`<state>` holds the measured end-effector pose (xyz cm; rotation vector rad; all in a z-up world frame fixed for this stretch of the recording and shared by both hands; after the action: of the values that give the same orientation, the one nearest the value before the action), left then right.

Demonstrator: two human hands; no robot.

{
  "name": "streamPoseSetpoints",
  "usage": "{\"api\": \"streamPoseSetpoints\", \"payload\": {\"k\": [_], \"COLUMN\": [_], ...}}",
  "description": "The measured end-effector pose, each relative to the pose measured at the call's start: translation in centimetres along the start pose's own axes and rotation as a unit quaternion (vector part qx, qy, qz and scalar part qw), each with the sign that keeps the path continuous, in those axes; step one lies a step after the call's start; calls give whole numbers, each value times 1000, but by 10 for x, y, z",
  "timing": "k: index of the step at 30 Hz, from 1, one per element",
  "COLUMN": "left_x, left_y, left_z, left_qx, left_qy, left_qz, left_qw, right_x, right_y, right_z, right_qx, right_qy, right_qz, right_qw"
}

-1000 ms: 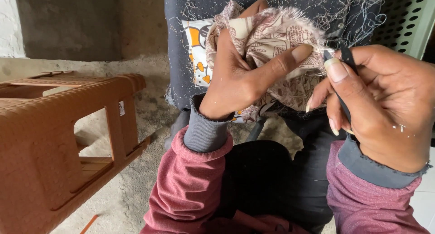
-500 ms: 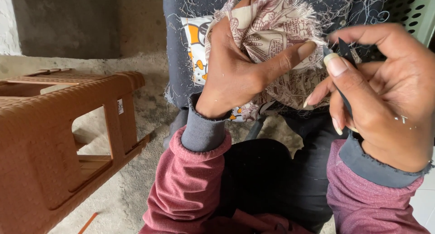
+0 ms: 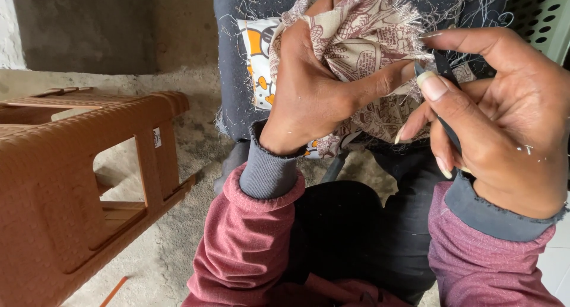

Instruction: The person uses scissors to trim loose threads and frayed edges from a piece of patterned fabric. They hold the fabric with one hand while cutting with the other, occasionally stretching the material to access different areas.

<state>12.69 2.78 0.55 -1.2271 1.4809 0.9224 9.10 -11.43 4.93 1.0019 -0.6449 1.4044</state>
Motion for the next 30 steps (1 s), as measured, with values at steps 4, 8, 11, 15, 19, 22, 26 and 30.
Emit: {"api": "streamPoseSetpoints", "payload": {"k": [4,8,11,15,19,22,26,30], "left_x": [-3,-4,-6,-6,-8,-10,-8,-7], "left_y": [0,1,1,0,-1,-1,0,0], "left_z": [0,2,0,0,0,0,-1,-1], "left_qx": [3,-1,11,3,1,-2,-8,-6], "left_qy": [4,-12,-34,-24,-34,-47,-49,-9], "left_qz": [-3,-7,-18,-5,-14,-9,0,0], "left_qw": [1000,1000,999,1000,999,999,999,1000], "right_x": [-4,-4,-5,-7,-5,-6,-6,-7], "right_y": [0,-1,-2,-4,-4,-5,-4,-4], "right_z": [1,1,1,0,1,1,2,3], "right_qx": [-7,0,7,0,-1,-7,-25,-30], "right_qy": [-24,-21,-13,-21,-14,-11,-21,-20], "right_qz": [-10,-15,-23,-53,-29,-23,-17,-1], "right_qw": [1000,1000,1000,998,999,1000,999,999]}}
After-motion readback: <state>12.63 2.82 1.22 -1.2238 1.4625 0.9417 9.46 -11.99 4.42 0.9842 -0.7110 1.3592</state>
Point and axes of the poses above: each hand's wrist, its own y-axis away from the middle knuckle, its own z-axis out of the back of the hand, x = y × z, the point moved 9 cm from there along -y, towards the middle knuckle, and after that the axes turned 10 degrees about z, right-handed, at the moved point
